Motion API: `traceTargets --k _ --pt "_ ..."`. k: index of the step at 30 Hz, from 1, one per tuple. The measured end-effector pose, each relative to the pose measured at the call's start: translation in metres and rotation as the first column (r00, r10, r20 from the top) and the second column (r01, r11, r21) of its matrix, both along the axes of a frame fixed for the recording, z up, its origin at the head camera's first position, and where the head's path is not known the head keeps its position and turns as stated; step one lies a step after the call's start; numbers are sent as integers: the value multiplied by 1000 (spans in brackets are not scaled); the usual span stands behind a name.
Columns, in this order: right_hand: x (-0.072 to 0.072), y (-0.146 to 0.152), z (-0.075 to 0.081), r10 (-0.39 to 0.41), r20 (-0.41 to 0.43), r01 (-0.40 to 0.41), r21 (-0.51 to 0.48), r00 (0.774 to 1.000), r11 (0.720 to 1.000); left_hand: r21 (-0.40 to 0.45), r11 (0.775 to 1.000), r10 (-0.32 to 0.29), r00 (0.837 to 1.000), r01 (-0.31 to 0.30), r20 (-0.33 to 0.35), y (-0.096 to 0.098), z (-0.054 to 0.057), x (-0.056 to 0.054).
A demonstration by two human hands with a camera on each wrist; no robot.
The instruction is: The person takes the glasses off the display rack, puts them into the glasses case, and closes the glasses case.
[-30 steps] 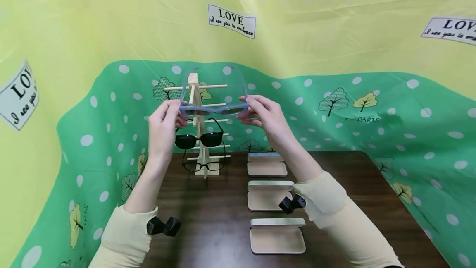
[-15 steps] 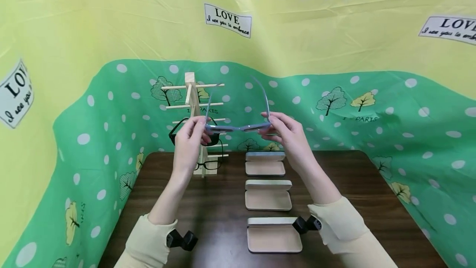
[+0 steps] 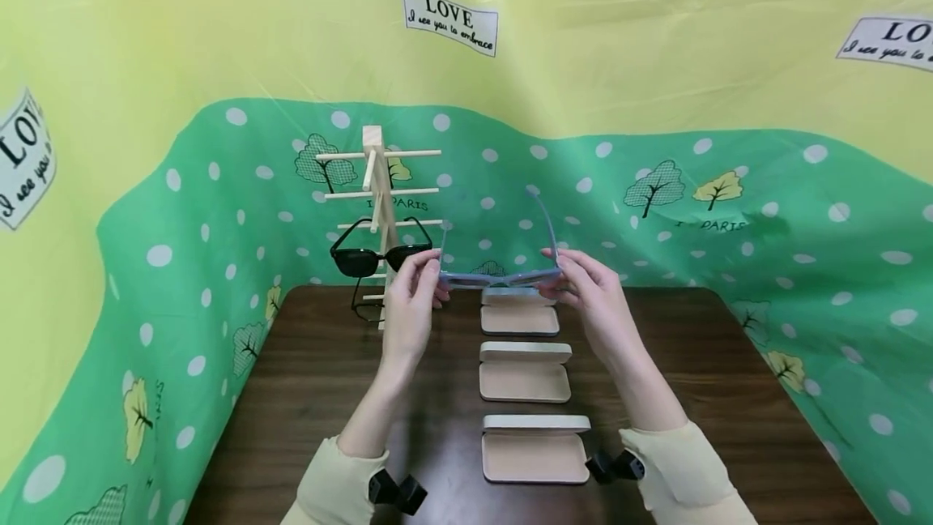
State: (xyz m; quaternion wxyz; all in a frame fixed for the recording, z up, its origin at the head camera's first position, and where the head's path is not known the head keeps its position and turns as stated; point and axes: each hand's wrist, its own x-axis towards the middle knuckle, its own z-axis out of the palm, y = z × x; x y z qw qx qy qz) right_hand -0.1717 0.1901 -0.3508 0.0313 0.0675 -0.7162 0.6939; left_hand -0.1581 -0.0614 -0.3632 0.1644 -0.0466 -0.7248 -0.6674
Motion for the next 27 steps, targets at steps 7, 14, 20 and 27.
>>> traceTargets --k 7,14,20,27 --pt "6 2 -29 -17 39 17 -19 999 1000 -40 999 37 998 -35 48 6 -28 8" --pt "11 5 -48 -27 50 28 -21 998 999 -51 998 36 999 -35 23 11 -47 13" --pt "16 11 -60 -43 76 46 -36 996 998 -57 997 -59 998 61 30 12 -66 16" --pt "21 18 -75 -55 82 55 -4 995 998 -53 988 -143 990 143 14 13 -87 16"
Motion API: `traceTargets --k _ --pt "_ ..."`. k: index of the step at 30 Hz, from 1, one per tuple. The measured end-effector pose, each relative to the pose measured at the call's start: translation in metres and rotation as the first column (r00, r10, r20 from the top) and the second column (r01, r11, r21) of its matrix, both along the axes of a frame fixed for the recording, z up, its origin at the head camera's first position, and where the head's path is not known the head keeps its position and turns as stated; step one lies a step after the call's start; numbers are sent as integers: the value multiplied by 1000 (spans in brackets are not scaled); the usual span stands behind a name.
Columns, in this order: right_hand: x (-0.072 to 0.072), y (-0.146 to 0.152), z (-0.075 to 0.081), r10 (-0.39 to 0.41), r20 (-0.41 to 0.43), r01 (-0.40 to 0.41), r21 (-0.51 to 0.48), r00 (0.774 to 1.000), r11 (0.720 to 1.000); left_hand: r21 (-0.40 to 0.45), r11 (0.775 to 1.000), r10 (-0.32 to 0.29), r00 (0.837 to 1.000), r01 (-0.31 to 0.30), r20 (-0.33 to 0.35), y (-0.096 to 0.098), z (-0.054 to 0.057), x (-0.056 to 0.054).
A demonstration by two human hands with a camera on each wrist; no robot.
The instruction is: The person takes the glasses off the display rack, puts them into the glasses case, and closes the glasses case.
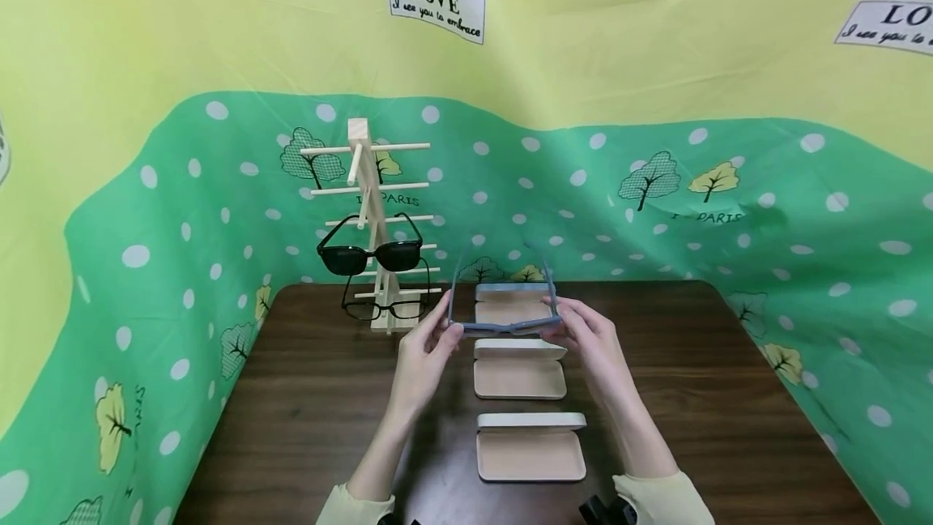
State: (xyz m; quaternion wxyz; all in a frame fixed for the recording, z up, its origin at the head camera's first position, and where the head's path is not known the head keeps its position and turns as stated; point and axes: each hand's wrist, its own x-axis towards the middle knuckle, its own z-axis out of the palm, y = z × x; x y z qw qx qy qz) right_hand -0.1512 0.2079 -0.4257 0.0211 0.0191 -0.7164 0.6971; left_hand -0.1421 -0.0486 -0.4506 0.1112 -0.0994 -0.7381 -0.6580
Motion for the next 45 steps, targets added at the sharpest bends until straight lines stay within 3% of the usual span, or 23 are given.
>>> traceTargets --k 7,14,34,39,45 --pt "5 -1 -12 18 13 -18 30 1000 999 22 1000 18 1000 -18 -7 -1 -13 5" --pt "7 0 -21 3 11 -3 -2 1000 1000 11 1000 -10 1000 10 1 -1 -23 6" --pt "14 6 -28 -9 34 7 70 999 998 -14 997 -69 995 70 76 0 -30 7" --pt "15 6 -29 -14 50 11 68 999 998 -30 997 -76 995 78 59 0 -33 7" --pt "17 6 -31 -3 52 0 69 999 998 -62 987 -146 989 147 17 2 -35 9"
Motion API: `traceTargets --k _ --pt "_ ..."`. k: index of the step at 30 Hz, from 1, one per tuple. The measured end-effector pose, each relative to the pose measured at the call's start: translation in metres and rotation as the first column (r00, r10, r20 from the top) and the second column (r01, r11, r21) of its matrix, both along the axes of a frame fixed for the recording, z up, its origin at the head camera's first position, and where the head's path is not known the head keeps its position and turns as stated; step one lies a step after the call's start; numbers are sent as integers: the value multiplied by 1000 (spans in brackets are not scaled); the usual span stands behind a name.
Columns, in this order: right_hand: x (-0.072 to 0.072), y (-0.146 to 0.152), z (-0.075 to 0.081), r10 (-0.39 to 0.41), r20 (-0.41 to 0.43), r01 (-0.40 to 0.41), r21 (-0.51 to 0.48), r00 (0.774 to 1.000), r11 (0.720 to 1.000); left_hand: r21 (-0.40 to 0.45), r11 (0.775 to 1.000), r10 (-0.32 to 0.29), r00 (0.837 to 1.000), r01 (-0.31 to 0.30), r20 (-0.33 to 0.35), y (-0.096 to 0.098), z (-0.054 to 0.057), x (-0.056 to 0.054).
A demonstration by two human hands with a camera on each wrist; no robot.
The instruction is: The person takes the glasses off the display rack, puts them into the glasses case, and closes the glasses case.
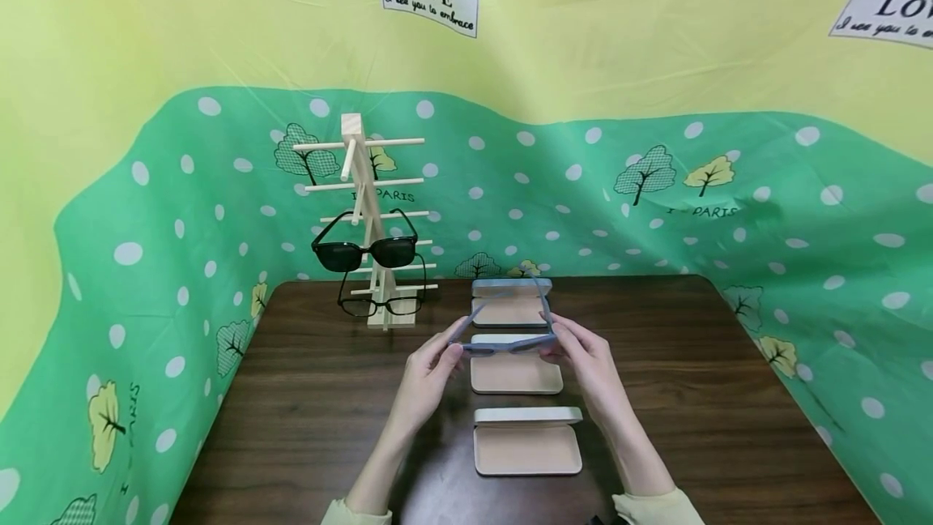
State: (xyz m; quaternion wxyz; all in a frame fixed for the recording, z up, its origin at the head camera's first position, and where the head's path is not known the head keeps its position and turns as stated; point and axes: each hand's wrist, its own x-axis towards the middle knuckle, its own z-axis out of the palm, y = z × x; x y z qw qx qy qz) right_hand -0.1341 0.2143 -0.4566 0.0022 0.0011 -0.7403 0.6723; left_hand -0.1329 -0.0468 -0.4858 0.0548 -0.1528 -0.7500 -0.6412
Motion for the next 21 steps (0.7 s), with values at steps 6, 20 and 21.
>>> traceTargets --k 6,20,21 --pt "2 1 0 9 -1 -9 13 1000 1000 6 1000 4 999 -4 -35 1 0 1" --pt "5 4 -2 56 -33 -54 58 998 997 -25 991 131 985 -135 -110 5 -4 1" --pt "5 5 -2 68 -46 -64 76 997 995 -26 990 135 985 -138 -106 5 -4 1"
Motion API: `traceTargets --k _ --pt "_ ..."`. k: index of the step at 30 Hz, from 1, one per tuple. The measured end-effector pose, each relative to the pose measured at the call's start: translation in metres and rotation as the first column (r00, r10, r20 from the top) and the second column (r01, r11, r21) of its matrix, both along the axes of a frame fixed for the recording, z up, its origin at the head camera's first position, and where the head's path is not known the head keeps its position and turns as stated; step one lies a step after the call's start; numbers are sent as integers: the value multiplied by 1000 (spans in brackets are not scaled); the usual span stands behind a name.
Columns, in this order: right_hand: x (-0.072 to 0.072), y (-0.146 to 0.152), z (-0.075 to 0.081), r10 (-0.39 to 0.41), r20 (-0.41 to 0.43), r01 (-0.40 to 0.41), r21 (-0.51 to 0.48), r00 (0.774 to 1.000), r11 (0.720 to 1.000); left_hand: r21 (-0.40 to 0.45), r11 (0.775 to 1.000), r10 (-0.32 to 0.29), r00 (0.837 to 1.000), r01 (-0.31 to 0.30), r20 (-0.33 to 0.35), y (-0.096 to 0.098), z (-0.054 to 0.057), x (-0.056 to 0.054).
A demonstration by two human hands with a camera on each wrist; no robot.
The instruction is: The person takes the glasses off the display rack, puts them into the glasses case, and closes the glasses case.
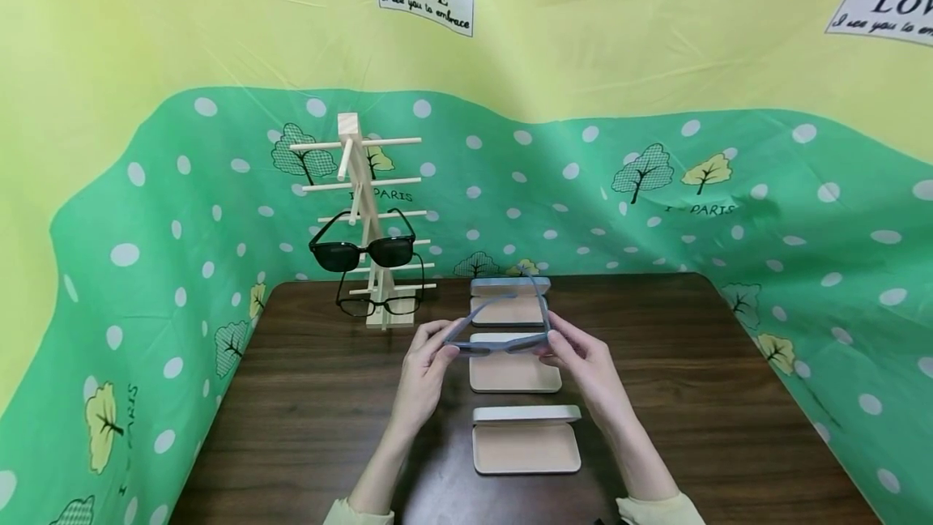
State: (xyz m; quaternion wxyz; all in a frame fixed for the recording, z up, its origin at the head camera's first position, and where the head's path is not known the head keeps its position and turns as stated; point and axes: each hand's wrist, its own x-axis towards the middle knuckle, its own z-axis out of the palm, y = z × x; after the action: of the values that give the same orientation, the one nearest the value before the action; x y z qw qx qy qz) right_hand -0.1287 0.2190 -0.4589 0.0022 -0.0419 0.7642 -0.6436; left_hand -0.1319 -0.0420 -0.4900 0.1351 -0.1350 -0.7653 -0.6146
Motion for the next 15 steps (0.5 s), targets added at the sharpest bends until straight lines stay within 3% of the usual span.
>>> traceTargets --k 7,15 --pt "2 0 -3 -1 -65 8 107 998 994 -4 1000 -11 999 11 38 1 -1 1" --pt "2 2 -6 -20 -92 32 130 996 991 13 999 -45 998 45 34 1 -1 1"
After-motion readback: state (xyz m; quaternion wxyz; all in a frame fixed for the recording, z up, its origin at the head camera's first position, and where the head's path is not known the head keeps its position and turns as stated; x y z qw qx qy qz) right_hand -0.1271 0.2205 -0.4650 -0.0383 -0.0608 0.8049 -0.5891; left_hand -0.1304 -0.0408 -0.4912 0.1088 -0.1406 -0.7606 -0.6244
